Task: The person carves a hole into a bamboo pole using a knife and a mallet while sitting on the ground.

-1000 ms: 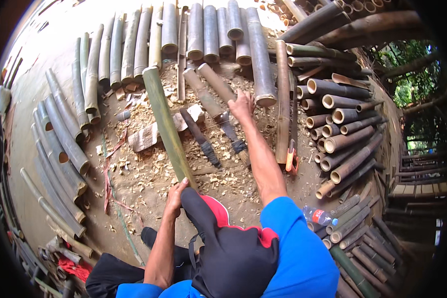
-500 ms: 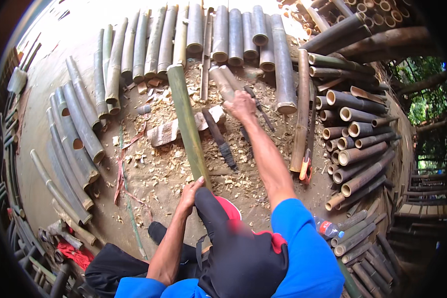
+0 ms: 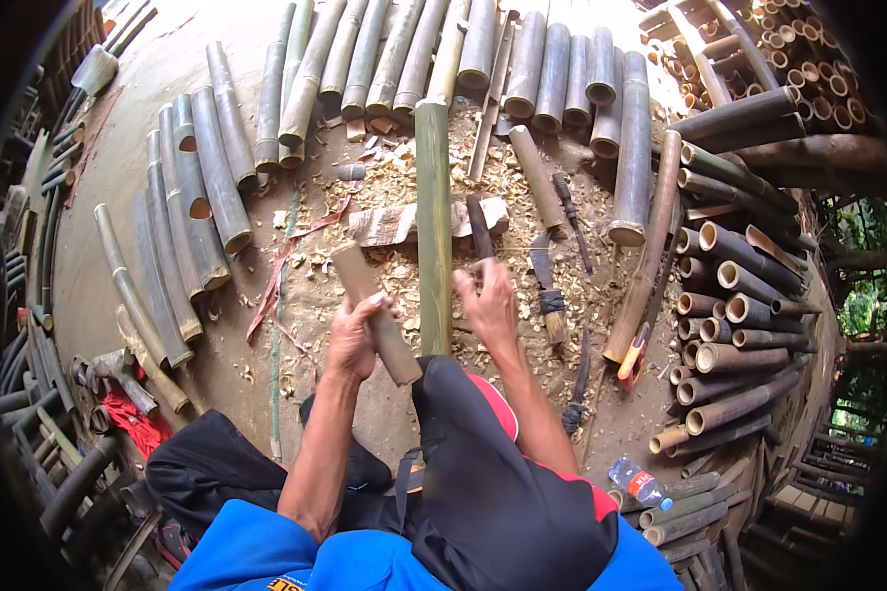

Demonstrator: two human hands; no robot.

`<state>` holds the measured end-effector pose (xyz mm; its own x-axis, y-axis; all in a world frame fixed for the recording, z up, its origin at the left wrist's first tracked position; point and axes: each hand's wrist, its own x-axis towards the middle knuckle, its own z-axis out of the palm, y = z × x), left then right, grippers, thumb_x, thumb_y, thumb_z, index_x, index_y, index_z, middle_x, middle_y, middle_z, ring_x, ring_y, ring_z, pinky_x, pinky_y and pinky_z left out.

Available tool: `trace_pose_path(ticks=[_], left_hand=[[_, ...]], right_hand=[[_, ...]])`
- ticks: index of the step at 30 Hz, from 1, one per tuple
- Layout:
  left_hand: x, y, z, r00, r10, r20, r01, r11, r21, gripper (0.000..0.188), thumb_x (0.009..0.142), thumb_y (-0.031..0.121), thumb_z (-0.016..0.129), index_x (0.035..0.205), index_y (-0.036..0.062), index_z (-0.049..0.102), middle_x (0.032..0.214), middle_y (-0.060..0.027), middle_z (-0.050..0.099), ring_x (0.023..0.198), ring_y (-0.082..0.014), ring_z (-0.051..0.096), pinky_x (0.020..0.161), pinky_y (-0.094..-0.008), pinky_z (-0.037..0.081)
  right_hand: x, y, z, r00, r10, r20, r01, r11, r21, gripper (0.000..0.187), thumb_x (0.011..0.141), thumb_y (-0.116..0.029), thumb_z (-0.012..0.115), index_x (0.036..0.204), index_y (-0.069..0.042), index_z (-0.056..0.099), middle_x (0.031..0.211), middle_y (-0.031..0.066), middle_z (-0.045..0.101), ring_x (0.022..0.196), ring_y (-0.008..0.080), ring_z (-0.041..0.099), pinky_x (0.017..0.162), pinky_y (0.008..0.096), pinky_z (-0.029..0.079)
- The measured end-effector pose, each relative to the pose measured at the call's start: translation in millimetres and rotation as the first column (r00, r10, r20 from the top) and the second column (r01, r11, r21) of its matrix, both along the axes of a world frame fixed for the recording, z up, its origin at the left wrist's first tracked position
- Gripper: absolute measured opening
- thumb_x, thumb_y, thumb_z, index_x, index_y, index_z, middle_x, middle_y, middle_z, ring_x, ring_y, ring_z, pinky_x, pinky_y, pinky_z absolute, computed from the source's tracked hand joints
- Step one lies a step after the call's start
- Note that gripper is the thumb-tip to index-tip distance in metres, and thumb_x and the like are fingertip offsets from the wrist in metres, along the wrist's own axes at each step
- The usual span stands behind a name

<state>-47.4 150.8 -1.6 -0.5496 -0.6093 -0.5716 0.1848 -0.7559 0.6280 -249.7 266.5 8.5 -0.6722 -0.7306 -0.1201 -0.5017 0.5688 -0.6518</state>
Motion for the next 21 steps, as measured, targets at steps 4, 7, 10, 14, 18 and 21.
trace_pose_path(ticks=[4, 7, 10, 14, 18, 21], left_hand=[[26, -3, -4, 0.993, 0.121, -0.006, -0.121, 0.993, -0.001, 0.04, 0.099, 0.019, 0.071, 0.128, 0.0013, 0.05, 0.108, -0.0146, 0.069, 0.098, -0.0272, 0.069, 0.085, -0.0444, 0.061], [39, -5, 5, 0.981, 0.162, -0.105, -0.157, 0.986, 0.053, 0.038, 0.101, 0.019, 0.068, 0.128, 0.0006, 0.05, 0.113, -0.017, 0.068, 0.105, -0.029, 0.068, 0.093, -0.0471, 0.059], [52, -15, 20, 0.976, 0.182, -0.121, -0.189, 0.981, -0.048, 0.034, 0.102, 0.019, 0.067, 0.126, -0.0002, 0.052, 0.112, -0.017, 0.069, 0.103, -0.0292, 0.069, 0.094, -0.0473, 0.059], [79, -32, 44, 0.948, 0.31, -0.072, -0.318, 0.917, -0.242, 0.026, 0.099, 0.019, 0.068, 0.117, 0.0008, 0.062, 0.104, -0.013, 0.071, 0.094, -0.0258, 0.07, 0.087, -0.0453, 0.058], [107, -52, 59, 0.903, 0.421, -0.09, -0.43, 0.887, -0.167, 0.03, 0.098, 0.025, 0.071, 0.118, 0.0036, 0.066, 0.103, -0.0101, 0.069, 0.097, -0.0244, 0.068, 0.092, -0.0421, 0.053], [110, -48, 78, 0.87, 0.486, -0.082, -0.492, 0.86, -0.136, 0.032, 0.093, 0.027, 0.078, 0.118, 0.01, 0.067, 0.108, -0.0047, 0.067, 0.102, -0.0231, 0.065, 0.095, -0.0474, 0.051]], right_hand=[[-34, 11, -61, 0.892, 0.036, -0.45, 0.029, 0.99, 0.136, 0.043, 0.09, -0.026, 0.074, 0.113, -0.002, 0.047, 0.091, 0.0157, 0.06, 0.082, 0.0319, 0.062, 0.076, 0.0518, 0.052], [-36, 30, -55, 0.998, -0.065, 0.02, 0.061, 0.989, 0.136, 0.039, 0.09, -0.017, 0.065, 0.116, 0.0, 0.043, 0.082, 0.0127, 0.059, 0.07, 0.0349, 0.062, 0.067, 0.0536, 0.051], [-22, 70, -43, 0.99, -0.112, -0.086, 0.113, 0.994, 0.005, 0.032, 0.09, -0.013, 0.055, 0.12, 0.0, 0.054, 0.085, 0.0175, 0.067, 0.074, 0.0305, 0.064, 0.072, 0.0501, 0.052], [7, 180, -21, 0.973, -0.04, -0.226, 0.036, 0.999, -0.024, 0.032, 0.091, -0.013, 0.056, 0.12, 0.0, 0.058, 0.087, 0.0164, 0.068, 0.074, 0.0266, 0.063, 0.072, 0.0474, 0.052], [23, 284, 21, 0.984, -0.178, 0.034, 0.173, 0.979, 0.109, 0.03, 0.092, -0.012, 0.056, 0.119, 0.0, 0.059, 0.086, 0.0151, 0.067, 0.074, 0.0251, 0.062, 0.071, 0.0455, 0.052], [19, 337, 48, 0.97, -0.231, 0.081, 0.215, 0.962, 0.169, 0.029, 0.092, -0.012, 0.056, 0.117, 0.0, 0.06, 0.085, 0.0141, 0.067, 0.073, 0.024, 0.062, 0.07, 0.0442, 0.051]])
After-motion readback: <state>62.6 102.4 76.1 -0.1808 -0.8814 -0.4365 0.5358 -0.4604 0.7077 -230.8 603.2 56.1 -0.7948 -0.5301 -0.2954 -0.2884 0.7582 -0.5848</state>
